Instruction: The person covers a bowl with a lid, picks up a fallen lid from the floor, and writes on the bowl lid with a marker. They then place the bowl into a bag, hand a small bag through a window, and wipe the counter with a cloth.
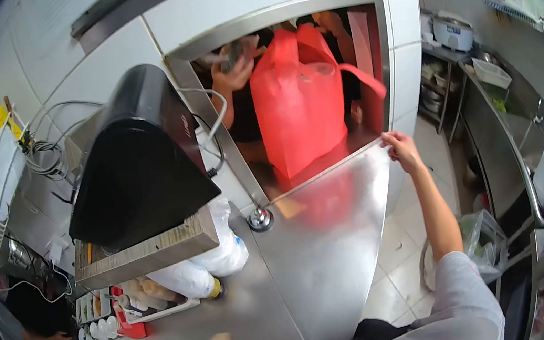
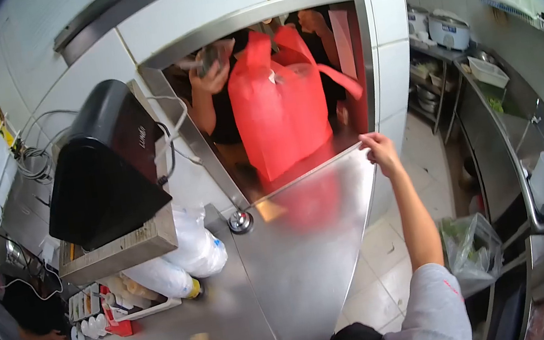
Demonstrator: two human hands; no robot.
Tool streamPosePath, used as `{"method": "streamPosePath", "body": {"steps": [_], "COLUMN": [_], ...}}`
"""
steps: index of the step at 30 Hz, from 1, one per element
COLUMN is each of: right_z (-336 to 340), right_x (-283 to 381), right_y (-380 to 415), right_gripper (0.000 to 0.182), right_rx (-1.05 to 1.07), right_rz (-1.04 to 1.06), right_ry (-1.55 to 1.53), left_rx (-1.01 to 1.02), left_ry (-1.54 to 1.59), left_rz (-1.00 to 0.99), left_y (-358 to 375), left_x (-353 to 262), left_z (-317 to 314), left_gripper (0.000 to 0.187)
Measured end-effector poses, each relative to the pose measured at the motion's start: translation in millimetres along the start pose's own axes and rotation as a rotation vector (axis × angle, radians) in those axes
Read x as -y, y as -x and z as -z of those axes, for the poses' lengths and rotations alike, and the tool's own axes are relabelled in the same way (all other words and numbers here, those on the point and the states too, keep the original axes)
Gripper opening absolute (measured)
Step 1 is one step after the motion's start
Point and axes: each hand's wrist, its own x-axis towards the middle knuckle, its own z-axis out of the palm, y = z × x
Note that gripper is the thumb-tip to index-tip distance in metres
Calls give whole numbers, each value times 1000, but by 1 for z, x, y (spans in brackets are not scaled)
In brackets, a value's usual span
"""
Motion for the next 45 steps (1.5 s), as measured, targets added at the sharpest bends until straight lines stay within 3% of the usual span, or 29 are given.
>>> {"method": "streamPosePath", "body": {"steps": [2,4,5,6,7,8,9,10,11,12,13,14,17,19,21,22,24,25,27,31,35,42,44,45], "right_z": [50,95,117,147,211,234,238,290,344,337,343,327,310,309,316,316,306,298,293,285,296,328,341,349], "right_x": [-42,-89,-116,-155,-256,-270,-259,-313,-372,-356,-320,-283,-251,-250,-262,-271,-281,-283,-280,-265,-250,-285,-289,-289], "right_y": [29,69,99,132,160,222,292,364,462,525,593,618,656,652,623,597,525,469,382,259,226,264,268,265], "right_gripper": [21,22,23,23,18,16,19,18,21,23,23,23,22,21,20,20,17,14,15,13,17,24,31,36], "right_rx": [-85,-217,-297,-366,-401,-405,-402,24,117,195,-76,-239,-303,-292,-271,-250,-206,-200,-87,-153,-127,-86,-77,-75], "right_rz": [-88,-171,-217,-262,-83,-272,-566,-528,-581,-651,-1207,-1415,-1492,-1462,-1395,-1338,-1226,-1154,-962,-632,-679,-1007,-1083,-1117], "right_ry": [-2,87,149,193,294,558,742,1365,1166,961,837,714,585,528,490,496,579,647,574,398,490,472,513,536], "left_rx": [-52,-377,-376,-272,-161,-280,-323,-347,-365,-376,-377,-358,-220,-214,-412,-409,193,175,378,341,347,229,-9,-22], "left_ry": [-348,-668,-672,-478,-274,-510,-527,-475,-409,-331,-244,-151,64,146,108,87,204,208,247,101,217,250,471,416], "left_rz": [200,-53,-69,255,568,362,321,292,254,188,89,-42,-522,-887,-1164,-1161,-1062,-1044,-996,-878,-882,-843,-1039,-1059], "left_y": [-17,-26,-27,-28,-34,-23,-14,-5,3,16,32,46,86,93,91,78,57,50,41,32,-3,-85,-123,-135], "left_x": [64,198,190,172,155,170,166,144,117,92,65,37,-40,-78,-98,-124,-190,-221,-276,-367,-436,-593,-641,-667], "left_z": [-16,-113,-95,-70,-45,-66,-69,-65,-60,-59,-59,-60,-76,-101,-127,-93,-22,-7,12,4,-11,-59,-96,-95], "left_gripper": [67,47,47,56,64,49,50,51,52,53,54,55,58,60,62,62,69,69,74,75,77,77,75,71]}}
